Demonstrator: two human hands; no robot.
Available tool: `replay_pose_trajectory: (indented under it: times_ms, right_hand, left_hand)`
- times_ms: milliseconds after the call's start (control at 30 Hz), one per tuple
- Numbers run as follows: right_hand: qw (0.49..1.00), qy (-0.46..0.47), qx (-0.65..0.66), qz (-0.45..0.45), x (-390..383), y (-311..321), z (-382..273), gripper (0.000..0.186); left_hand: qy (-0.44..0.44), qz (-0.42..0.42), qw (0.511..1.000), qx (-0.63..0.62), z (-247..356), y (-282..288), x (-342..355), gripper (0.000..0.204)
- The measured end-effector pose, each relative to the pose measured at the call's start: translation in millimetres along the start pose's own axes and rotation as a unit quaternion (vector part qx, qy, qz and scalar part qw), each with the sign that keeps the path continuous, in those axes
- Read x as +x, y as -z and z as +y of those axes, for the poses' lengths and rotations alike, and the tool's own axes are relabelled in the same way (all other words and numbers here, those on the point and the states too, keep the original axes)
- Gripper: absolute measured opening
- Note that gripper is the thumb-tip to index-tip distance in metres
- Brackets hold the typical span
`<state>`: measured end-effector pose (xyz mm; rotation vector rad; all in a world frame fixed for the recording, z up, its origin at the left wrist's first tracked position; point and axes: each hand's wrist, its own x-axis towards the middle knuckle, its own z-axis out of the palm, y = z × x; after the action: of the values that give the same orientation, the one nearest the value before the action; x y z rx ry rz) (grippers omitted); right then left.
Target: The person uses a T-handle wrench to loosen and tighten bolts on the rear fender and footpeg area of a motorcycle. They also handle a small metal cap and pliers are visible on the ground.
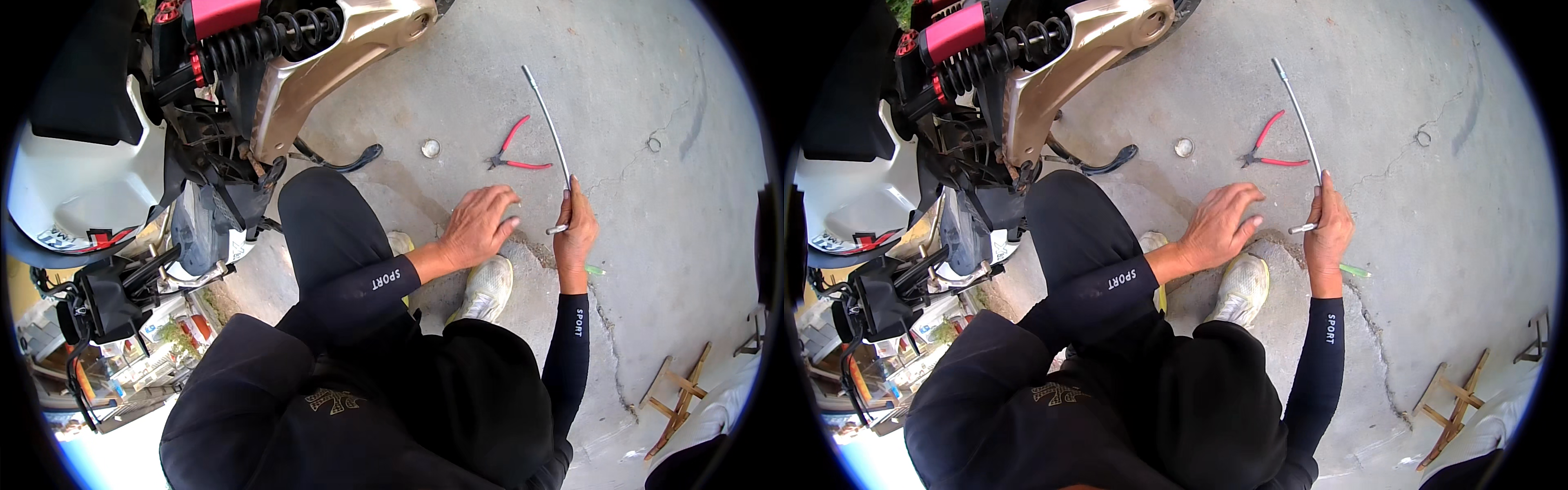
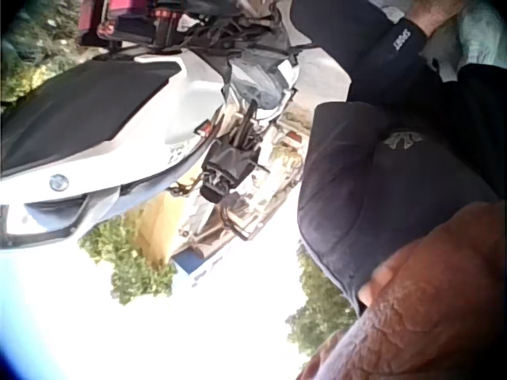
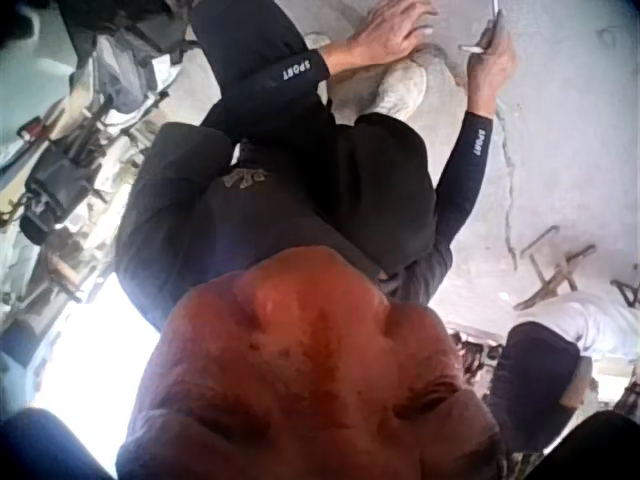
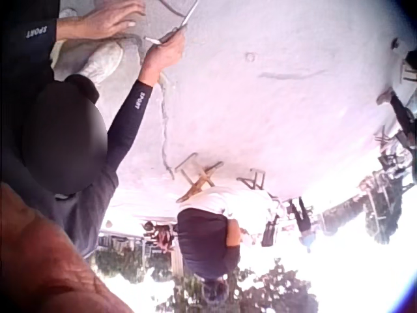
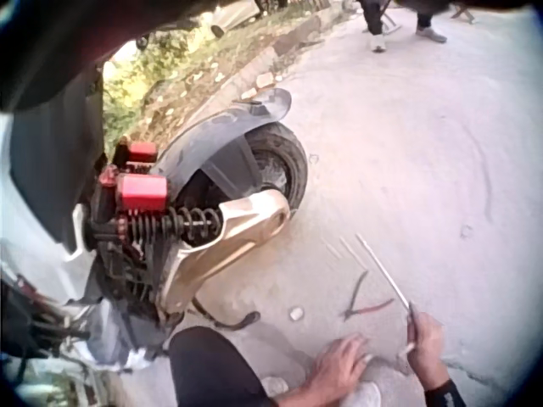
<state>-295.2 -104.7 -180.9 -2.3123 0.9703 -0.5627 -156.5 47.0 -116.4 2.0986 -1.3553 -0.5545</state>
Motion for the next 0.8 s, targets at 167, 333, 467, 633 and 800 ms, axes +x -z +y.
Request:
replay_pose_trajectory:
  times_ms: [167,333,467,633,800]
  right_hand:
    - [0.98,0.005,-0.196,-0.039,-27,-8,71,0.048]
    - [0.96,-0.004,-0.213,-0.179,-45,-2,55,0.063]
    - [0.985,-0.048,-0.084,-0.143,-50,-7,27,0.067]
    - [0.882,-0.221,0.396,-0.125,-14,-34,-34,0.064]
    - [0.924,-0.002,0.381,-0.032,39,1,-105,0.064]
  left_hand:
    - [0.48,0.153,0.859,0.087,-138,-36,14,0.057]
    - [0.417,0.079,0.898,0.114,-166,-14,15,0.063]
    - [0.384,0.06,0.911,0.138,-170,-12,19,0.053]
    - [0.427,0.034,0.832,-0.352,-78,6,51,0.047]
    - [0.302,-0.08,0.795,-0.519,20,71,57,0.039]
